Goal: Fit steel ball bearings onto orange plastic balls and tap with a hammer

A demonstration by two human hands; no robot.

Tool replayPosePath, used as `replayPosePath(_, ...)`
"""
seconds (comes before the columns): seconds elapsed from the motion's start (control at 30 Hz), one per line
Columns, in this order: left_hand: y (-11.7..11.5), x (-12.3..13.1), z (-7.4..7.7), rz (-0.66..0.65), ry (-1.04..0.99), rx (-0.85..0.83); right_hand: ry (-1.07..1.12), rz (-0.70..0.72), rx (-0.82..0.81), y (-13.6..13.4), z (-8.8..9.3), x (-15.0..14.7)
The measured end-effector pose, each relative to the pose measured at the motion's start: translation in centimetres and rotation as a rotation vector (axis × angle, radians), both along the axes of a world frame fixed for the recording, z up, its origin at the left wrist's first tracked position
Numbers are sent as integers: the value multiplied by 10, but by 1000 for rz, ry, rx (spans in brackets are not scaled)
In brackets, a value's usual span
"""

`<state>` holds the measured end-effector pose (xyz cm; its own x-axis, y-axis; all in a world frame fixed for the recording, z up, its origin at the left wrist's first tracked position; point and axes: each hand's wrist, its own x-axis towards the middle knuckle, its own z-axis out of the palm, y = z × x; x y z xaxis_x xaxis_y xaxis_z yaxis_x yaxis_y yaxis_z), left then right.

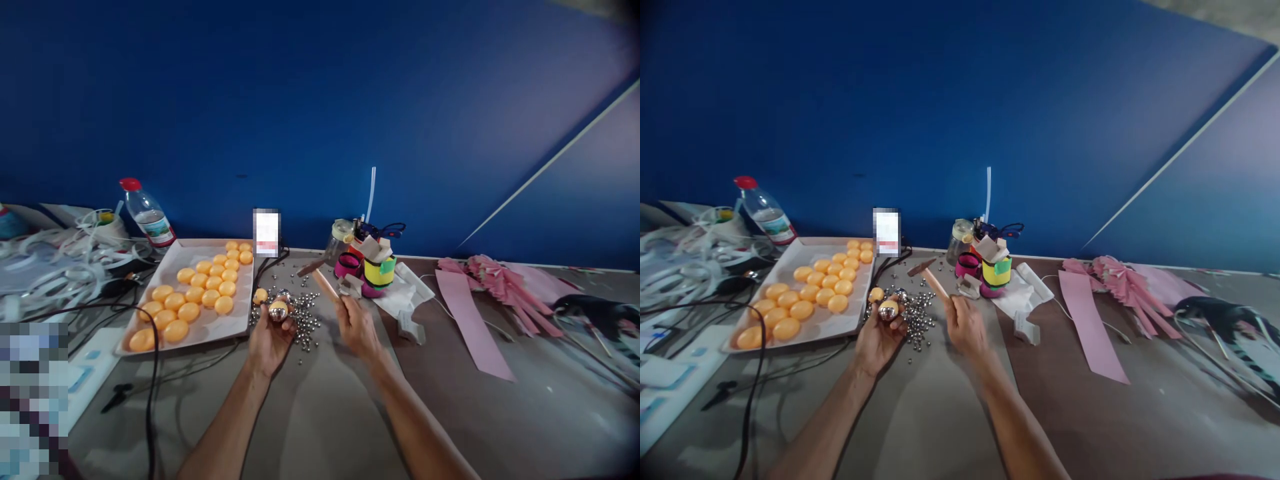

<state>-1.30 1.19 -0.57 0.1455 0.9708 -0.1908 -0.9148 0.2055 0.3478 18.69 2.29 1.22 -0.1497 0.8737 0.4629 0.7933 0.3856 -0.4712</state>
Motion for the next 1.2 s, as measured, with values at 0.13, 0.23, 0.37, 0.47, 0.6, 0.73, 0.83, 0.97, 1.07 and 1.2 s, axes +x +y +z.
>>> replayPosePath(0.13, 2, 0, -2, 45, 13, -43, 8, 236, 14, -11, 12, -9)
replayPosePath(0.23, 2, 0, -2, 85, 7, -57, -114, 330, 33, -14, 12, -13)
replayPosePath(0.37, 2, 0, -1, 103, 13, -20, -176, 356, 126, -15, 5, -18)
replayPosePath(0.47, 1, 1, 2, 127, 8, 6, -170, 306, 135, -14, 1, -20)
replayPosePath(0.6, 1, 2, 6, 163, 24, -20, -222, 248, 72, -13, 1, -19)
replayPosePath(0.73, 0, 3, 8, 169, 7, 4, -168, 265, 126, -15, 6, -18)
replayPosePath(0.83, 0, 3, 7, 173, 26, -8, -188, 279, 96, -16, 8, -19)
replayPosePath(0.97, -2, 4, 8, 158, 43, -38, -219, 287, 77, -15, 7, -20)
replayPosePath(1.07, -3, 4, 11, 158, 13, -6, -155, 290, 113, -15, 7, -19)
replayPosePath(1.2, -2, 1, 12, 172, 9, -38, -200, 288, 62, -14, 6, -18)
